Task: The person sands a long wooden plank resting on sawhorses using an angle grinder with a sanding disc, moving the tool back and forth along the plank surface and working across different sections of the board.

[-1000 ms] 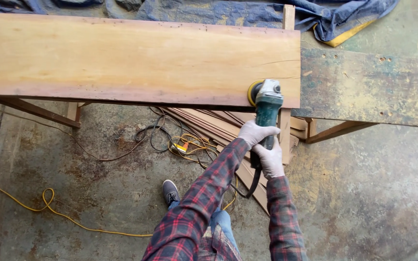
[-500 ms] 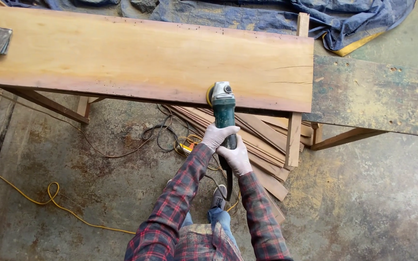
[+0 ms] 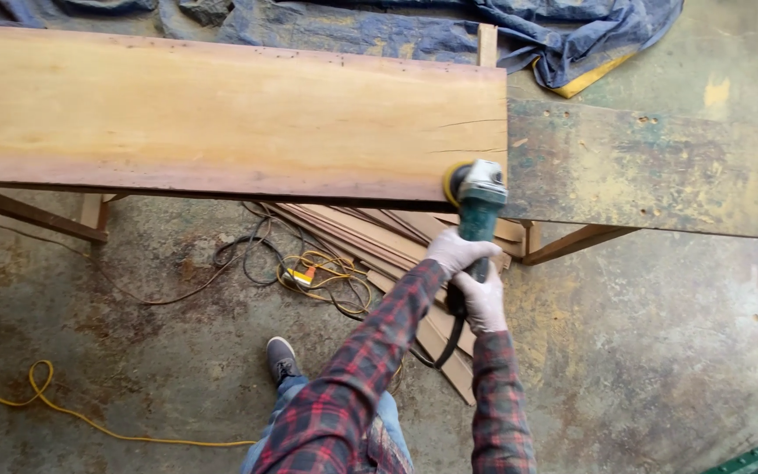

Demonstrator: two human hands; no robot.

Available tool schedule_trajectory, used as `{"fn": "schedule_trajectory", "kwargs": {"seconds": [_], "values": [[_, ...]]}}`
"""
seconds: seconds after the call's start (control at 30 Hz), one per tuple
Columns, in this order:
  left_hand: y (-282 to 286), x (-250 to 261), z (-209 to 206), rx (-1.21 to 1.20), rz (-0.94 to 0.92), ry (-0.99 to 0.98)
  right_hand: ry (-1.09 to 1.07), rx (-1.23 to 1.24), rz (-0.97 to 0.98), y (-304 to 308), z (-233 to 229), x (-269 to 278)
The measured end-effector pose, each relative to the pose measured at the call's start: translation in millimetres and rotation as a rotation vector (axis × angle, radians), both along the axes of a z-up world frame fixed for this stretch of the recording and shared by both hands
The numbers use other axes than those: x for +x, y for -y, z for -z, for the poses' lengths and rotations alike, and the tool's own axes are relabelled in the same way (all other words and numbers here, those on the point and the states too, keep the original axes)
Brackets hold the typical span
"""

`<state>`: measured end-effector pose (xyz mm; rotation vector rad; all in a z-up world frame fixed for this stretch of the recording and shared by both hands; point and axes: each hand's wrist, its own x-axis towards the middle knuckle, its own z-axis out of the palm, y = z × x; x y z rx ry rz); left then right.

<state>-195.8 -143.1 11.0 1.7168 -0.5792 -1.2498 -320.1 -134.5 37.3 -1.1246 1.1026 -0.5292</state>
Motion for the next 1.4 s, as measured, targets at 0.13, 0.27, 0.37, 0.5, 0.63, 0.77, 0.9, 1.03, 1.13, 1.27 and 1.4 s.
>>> {"fn": "schedule_trajectory", "kwargs": {"seconds": [0.13,0.27,0.37,0.5,0.63,0.77,0.9,1.03,1.13,1.27,1.4], "values": [[44,-39,-5,0.063,0.04,-0.048,-0.006,0.023,0.064,35,-1,-37],[60,-52,-2,0.095,0.077,-0.019,-0.058,0.042,0.073,52,-2,-51],[51,-42,-7,0.062,0.024,-0.048,-0.066,0.044,0.042,50,0,-43],[32,-12,0,-0.001,-0.089,-0.059,-0.057,0.038,-0.038,40,-3,-9],[2,35,8,0.011,-0.183,-0.053,-0.072,0.042,-0.136,15,-13,38],[-45,92,13,-0.08,-0.341,-0.13,-0.055,0.005,-0.268,-16,-8,94],[-100,151,27,-0.238,-0.49,-0.241,-0.067,-0.019,-0.371,-62,-15,158],[-158,216,33,-0.172,-0.561,-0.266,-0.09,-0.054,-0.429,-108,-8,222],[-192,248,30,-0.178,-0.605,-0.27,-0.086,-0.084,-0.469,-138,-20,254],[-204,257,19,-0.158,-0.652,-0.253,-0.103,-0.003,-0.49,-146,-25,264],[-176,225,18,-0.189,-0.606,-0.327,-0.07,-0.112,-0.49,-115,9,231]]}}
